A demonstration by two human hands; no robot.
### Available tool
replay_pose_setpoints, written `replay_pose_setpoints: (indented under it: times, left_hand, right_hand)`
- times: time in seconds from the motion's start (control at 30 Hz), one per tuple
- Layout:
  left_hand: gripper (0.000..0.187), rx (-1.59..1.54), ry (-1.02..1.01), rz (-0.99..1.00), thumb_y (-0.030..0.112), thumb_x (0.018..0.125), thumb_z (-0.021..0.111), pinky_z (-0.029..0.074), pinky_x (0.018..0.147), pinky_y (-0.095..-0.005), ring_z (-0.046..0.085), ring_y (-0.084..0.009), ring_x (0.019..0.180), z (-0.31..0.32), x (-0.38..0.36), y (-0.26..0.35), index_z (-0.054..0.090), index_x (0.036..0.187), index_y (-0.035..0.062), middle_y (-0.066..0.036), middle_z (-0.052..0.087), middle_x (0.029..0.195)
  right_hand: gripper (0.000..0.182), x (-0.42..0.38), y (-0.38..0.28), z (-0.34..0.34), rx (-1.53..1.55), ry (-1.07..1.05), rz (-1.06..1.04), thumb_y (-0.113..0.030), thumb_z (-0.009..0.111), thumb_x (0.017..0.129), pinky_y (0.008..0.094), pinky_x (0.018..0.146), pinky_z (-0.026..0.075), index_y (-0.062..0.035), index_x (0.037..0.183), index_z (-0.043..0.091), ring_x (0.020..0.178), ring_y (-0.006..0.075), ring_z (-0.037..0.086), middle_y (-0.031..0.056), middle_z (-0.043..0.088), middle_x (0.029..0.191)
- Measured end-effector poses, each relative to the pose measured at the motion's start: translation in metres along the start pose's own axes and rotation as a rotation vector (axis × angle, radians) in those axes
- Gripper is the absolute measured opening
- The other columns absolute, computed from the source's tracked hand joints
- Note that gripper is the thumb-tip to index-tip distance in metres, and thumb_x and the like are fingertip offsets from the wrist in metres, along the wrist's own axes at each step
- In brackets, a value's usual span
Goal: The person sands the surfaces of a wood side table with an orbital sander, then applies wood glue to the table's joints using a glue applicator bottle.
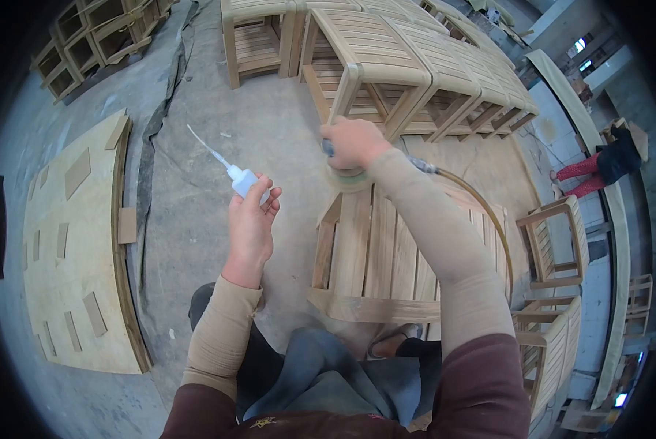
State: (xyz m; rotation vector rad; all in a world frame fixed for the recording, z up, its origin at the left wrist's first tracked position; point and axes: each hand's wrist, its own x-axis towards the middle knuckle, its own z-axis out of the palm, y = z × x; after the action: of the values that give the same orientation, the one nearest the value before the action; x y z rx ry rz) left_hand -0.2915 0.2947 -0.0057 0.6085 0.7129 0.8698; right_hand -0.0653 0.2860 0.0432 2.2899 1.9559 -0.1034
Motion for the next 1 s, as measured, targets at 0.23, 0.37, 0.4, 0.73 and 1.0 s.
replay_pose_setpoints:
  times: [0.23, 0.37, 0.4, 0.73, 1.0]
  left_hand:
    - [0.024, -0.007, 0.086, 0.027, 0.022, 0.089, 0.064, 0.043, 0.077, -0.0272, 0.056, -0.0136, 0.09, 0.001, 0.016, 0.006, 0.052, 0.107, 0.0107, -0.001, 0.056, 0.099]
    - [0.027, 0.009, 0.086, 0.056, 0.022, 0.089, 0.065, 0.044, 0.076, -0.0264, 0.057, -0.0137, 0.09, 0.001, 0.026, 0.003, 0.053, 0.109, 0.0086, -0.001, 0.057, 0.099]
    - [0.028, 0.016, 0.09, 0.06, 0.022, 0.089, 0.065, 0.044, 0.076, -0.0262, 0.057, -0.0138, 0.09, 0.003, 0.026, 0.0, 0.053, 0.11, 0.0078, -0.002, 0.057, 0.099]
    - [0.034, 0.257, 0.002, -0.088, 0.022, 0.092, 0.062, 0.043, 0.075, -0.0254, 0.057, -0.0127, 0.091, 0.019, 0.021, -0.065, 0.046, 0.119, 0.0101, 0.0, 0.054, 0.106]
    - [0.039, 0.427, -0.05, -0.409, 0.032, 0.1, 0.05, 0.053, 0.069, -0.0327, 0.058, -0.0172, 0.098, 0.012, -0.021, -0.132, 0.029, 0.128, 0.0173, -0.005, 0.048, 0.121]
  right_hand:
    - [0.043, 0.059, -0.051, 0.04, -0.288, -0.405, -0.049, -0.016, 0.066, 0.07, 0.0535, 0.073, 0.054, -0.0164, 0.113, 0.065, 0.102, 0.027, 0.066, 0.0083, 0.068, 0.107]
    - [0.043, 0.039, -0.048, 0.034, -0.175, -0.283, -0.072, -0.018, 0.068, 0.071, 0.0514, 0.075, 0.054, -0.0164, 0.114, 0.064, 0.098, 0.0294, 0.066, 0.009, 0.064, 0.109]
    - [0.043, 0.028, -0.044, 0.026, -0.166, -0.286, -0.05, -0.018, 0.068, 0.071, 0.0514, 0.075, 0.054, -0.0164, 0.114, 0.064, 0.098, 0.0294, 0.066, 0.009, 0.064, 0.109]
    - [0.045, -0.107, 0.1, 0.034, 0.326, 0.341, 0.253, -0.03, 0.07, 0.072, 0.0458, 0.078, 0.051, -0.0144, 0.112, 0.057, 0.092, 0.0401, 0.061, 0.0189, 0.057, 0.102]
    - [0.051, -0.235, 0.244, 0.063, 0.258, 0.375, 0.707, -0.039, 0.067, 0.072, 0.0462, 0.08, 0.051, -0.0127, 0.114, 0.057, 0.095, 0.0411, 0.061, 0.0237, 0.06, 0.104]
